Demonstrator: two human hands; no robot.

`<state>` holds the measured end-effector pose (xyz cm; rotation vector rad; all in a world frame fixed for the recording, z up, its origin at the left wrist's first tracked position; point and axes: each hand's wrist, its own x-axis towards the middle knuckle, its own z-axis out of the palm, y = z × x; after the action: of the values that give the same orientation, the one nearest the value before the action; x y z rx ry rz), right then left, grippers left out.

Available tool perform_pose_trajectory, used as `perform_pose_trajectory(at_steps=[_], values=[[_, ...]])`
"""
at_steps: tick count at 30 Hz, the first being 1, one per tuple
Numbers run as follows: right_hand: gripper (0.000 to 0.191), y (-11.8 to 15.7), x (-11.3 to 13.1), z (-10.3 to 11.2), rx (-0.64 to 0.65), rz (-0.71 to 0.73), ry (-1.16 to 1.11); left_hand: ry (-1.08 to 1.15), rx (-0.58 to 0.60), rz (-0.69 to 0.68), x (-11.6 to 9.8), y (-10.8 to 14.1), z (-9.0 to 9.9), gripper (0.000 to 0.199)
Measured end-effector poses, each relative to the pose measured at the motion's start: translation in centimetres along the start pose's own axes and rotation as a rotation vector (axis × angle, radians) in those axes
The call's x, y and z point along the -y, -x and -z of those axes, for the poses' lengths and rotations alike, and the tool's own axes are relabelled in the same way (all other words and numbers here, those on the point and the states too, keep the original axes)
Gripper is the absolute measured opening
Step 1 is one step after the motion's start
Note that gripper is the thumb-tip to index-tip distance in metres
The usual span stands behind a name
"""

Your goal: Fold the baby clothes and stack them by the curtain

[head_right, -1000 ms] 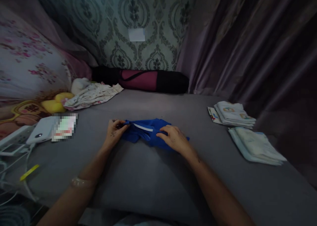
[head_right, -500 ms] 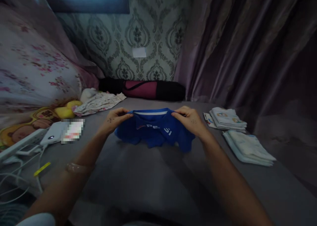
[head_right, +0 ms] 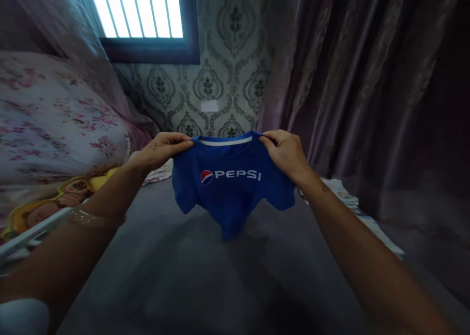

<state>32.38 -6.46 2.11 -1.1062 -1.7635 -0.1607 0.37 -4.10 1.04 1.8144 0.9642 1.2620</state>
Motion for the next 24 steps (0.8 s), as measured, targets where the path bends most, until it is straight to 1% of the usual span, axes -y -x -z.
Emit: perform_pose_trajectory(at_steps=[2,3,5,7,8,10,12,13,15,16,17,19,20,22,24], values=[[0.025,-1.3,0.9,0.8,0.012,0.031,0.001,-0.026,-0.054,0.001,-1.5,-0.6,0.6,0.027],[0.026,-1.8,1.3,1.2,0.04,0.024,-0.031,-0.033,-0.083,-0.002,-2.1,-0.8,0.9,0.026],[0.029,-2.9,2.0,2.0,0.121,-0.024,-0.135,-0.032,-0.116,-0.028,-3.3,-1.4,1.3,0.026],[0.031,-3.9,2.5,2.9,0.197,-0.085,-0.229,-0.028,-0.116,-0.074,-4.6,-1.9,1.9,0.028],[0.031,-4.5,2.8,3.4,0.212,-0.102,-0.255,-0.032,-0.114,-0.101,-5.2,-2.2,2.3,0.029],[0.031,-5.6,3.2,4.3,0.177,-0.098,-0.28,-0.047,-0.132,-0.173,-6.6,-2.8,3.1,0.028],[0.031,-6.6,3.3,4.8,0.124,-0.05,-0.281,-0.077,-0.172,-0.246,-7.6,-3.6,3.8,0.026],[0.032,-7.0,3.4,4.8,0.134,-0.019,-0.26,-0.104,-0.18,-0.265,-7.8,-3.9,4.1,0.024],[0.033,-7.5,3.3,4.3,0.215,0.045,-0.177,-0.173,-0.18,-0.272,-7.6,-4.7,4.2,0.022],[0.033,-7.7,3.2,3.9,0.236,0.079,-0.13,-0.196,-0.195,-0.274,-7.2,-5.1,4.1,0.021],[0.033,-7.7,3.0,3.4,0.212,0.116,-0.088,-0.201,-0.23,-0.284,-6.7,-5.4,3.9,0.02],[0.03,-7.6,2.7,2.4,0.089,0.19,-0.024,-0.172,-0.32,-0.307,-5.4,-5.9,3.5,0.019],[0.028,-7.5,2.4,1.9,0.06,0.221,0.002,-0.157,-0.333,-0.299,-4.7,-6.1,3.3,0.02],[0.023,-7.3,1.9,1.1,0.107,0.255,0.049,-0.146,-0.305,-0.255,-3.5,-6.4,3.0,0.023],[0.021,-7.3,1.2,0.4,0.144,0.241,0.071,-0.115,-0.308,-0.236,-2.6,-6.9,2.9,0.026]])
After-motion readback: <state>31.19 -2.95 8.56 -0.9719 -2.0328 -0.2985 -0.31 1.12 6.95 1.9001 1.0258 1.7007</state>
